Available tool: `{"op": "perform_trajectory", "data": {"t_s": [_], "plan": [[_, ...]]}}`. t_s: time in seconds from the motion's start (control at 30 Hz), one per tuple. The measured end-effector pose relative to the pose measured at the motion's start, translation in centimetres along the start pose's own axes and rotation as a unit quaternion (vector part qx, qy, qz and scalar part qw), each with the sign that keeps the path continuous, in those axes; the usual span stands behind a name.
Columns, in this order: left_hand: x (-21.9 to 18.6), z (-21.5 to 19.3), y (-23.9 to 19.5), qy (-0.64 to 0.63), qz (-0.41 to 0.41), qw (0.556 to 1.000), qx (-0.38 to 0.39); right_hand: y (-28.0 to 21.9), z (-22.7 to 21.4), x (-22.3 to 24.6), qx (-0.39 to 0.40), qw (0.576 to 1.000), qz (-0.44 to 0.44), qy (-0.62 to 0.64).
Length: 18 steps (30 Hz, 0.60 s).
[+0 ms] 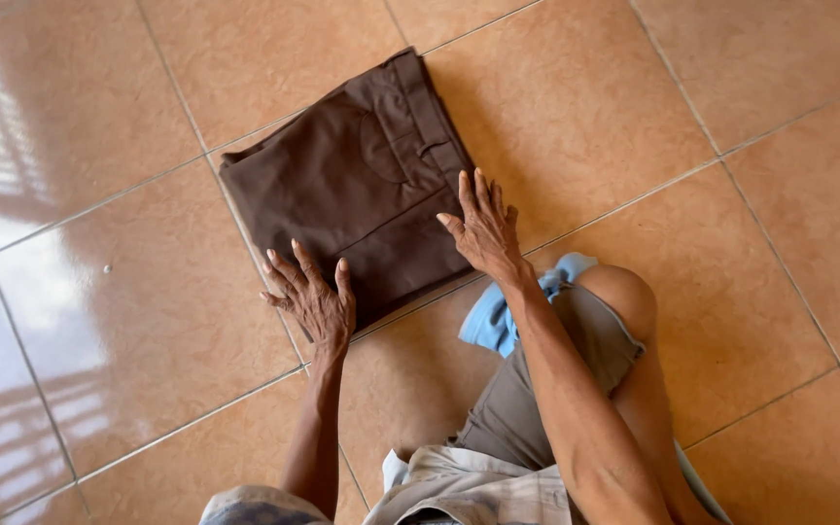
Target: The person sits cross-legged on a tiled floor and folds a pair of brown trousers by hand. They unfold the garment, align the legs, fold the fabric in half lengthwise, and then fold it into a compact rectangle before placing it aside.
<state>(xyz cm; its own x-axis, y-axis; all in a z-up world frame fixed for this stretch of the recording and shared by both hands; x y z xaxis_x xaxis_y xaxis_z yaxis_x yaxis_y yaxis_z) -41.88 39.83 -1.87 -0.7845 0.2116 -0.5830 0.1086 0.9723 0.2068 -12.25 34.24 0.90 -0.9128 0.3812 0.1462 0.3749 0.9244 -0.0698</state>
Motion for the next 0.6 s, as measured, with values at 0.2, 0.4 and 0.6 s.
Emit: {"op": "perform_trajectory", "data": {"t_s": [0.2, 0.4, 0.6], "plan": [[-7.2, 1.5, -1.0, -0.087, 0.083, 0.992, 0.037, -3.3, -6.2, -5.0, -0.053, 0.994, 0.067, 0.071], [-20.1, 4.4, -2.0, -0.175, 0.213, 0.952, 0.131, -11.5, -12.2, -14.1, -0.155, 0.971, 0.170, 0.057], [-34.4, 7.6, -7.6, -0.226, 0.326, 0.892, 0.217, -25.5, -14.4, -25.7, -0.238, 0.920, 0.310, 0.035]]}}
Point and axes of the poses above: each hand's wrist, its own y-axis towards the middle knuckle, its own z-axis out of the palm, x = y × z, the point moved 5 cm from there along y, towards the middle knuckle, and after that the axes turned 9 degrees about -y, right-handed, at the moved point
